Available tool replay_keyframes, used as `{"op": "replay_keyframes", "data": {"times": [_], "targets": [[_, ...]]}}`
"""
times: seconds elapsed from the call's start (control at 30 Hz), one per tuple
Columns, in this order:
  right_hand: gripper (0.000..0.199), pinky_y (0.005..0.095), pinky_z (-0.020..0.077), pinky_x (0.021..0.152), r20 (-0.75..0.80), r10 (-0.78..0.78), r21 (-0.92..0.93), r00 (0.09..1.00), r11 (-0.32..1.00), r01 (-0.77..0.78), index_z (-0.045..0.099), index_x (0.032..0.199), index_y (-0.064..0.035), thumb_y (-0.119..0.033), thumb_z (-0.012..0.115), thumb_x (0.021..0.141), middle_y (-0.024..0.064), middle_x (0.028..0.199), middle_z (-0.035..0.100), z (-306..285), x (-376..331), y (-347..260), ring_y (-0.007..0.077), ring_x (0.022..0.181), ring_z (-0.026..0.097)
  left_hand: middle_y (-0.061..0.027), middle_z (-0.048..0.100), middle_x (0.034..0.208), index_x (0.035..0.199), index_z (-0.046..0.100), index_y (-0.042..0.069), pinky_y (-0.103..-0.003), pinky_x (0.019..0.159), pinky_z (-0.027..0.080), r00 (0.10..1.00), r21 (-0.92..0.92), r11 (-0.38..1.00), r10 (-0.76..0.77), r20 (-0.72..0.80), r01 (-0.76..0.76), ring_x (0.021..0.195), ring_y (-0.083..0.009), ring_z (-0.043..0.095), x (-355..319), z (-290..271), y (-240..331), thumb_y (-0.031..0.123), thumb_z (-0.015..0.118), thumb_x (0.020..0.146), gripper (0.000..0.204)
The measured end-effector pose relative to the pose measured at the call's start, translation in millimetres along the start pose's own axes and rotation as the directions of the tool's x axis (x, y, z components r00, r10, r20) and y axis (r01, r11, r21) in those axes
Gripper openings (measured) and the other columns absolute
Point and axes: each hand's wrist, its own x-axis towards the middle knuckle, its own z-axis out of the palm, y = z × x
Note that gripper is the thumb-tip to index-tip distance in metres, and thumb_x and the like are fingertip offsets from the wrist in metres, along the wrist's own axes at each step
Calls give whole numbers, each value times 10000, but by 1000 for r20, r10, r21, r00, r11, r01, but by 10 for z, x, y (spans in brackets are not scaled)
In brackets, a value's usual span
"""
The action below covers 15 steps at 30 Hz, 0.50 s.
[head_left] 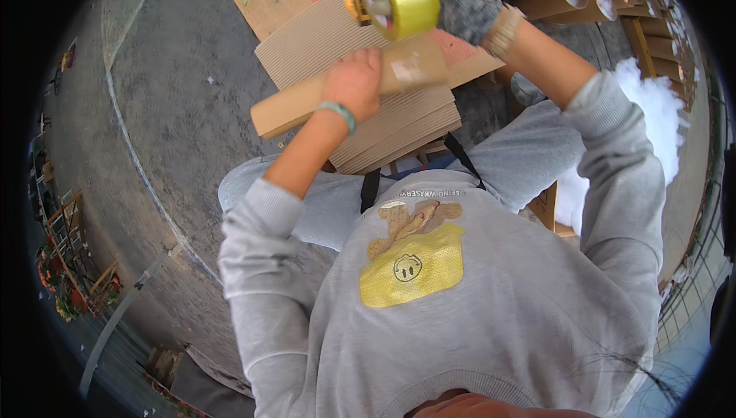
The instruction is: The person assembles decorative cardboard cylinders by placing cotton and artificial flowers into a flat cardboard sheet, rolling it into a tube, and sealing it with tape. The finished cylinders are placed upright in a nearby group.
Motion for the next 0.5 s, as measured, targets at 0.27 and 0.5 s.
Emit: {"op": "replay_keyframes", "data": {"times": [0.27, 0.5], "targets": [[535, 287, 517, 618, -466, 16, -332, 884, 924, -191, 532, 1102, -14, -409, 663, 765, 123, 822, 632, 579, -993, 1011, 177, 655, 631, -152, 585, 1114, 1254, 415, 64, -393, 860, 455, 978, -283, 941, -149, 149, 186, 1035, -318, 558, 524, 466, -758, 360, 780, 592, 813], [675, 398, 454, 862, -491, -68, -846, 868, 275, -457, 468, 1183, 30, -436, 662, 735, 245, 1117, 557, 298, -628, 1254, 328, 1024, 572, -148, 582, 1159, 1343, 360, 95, -384, 906, 429, 968, -442, 876, -96, 232, 193, 1070, -331, 546, 630, 440, -907, 324, 812, 545, 945]]}}
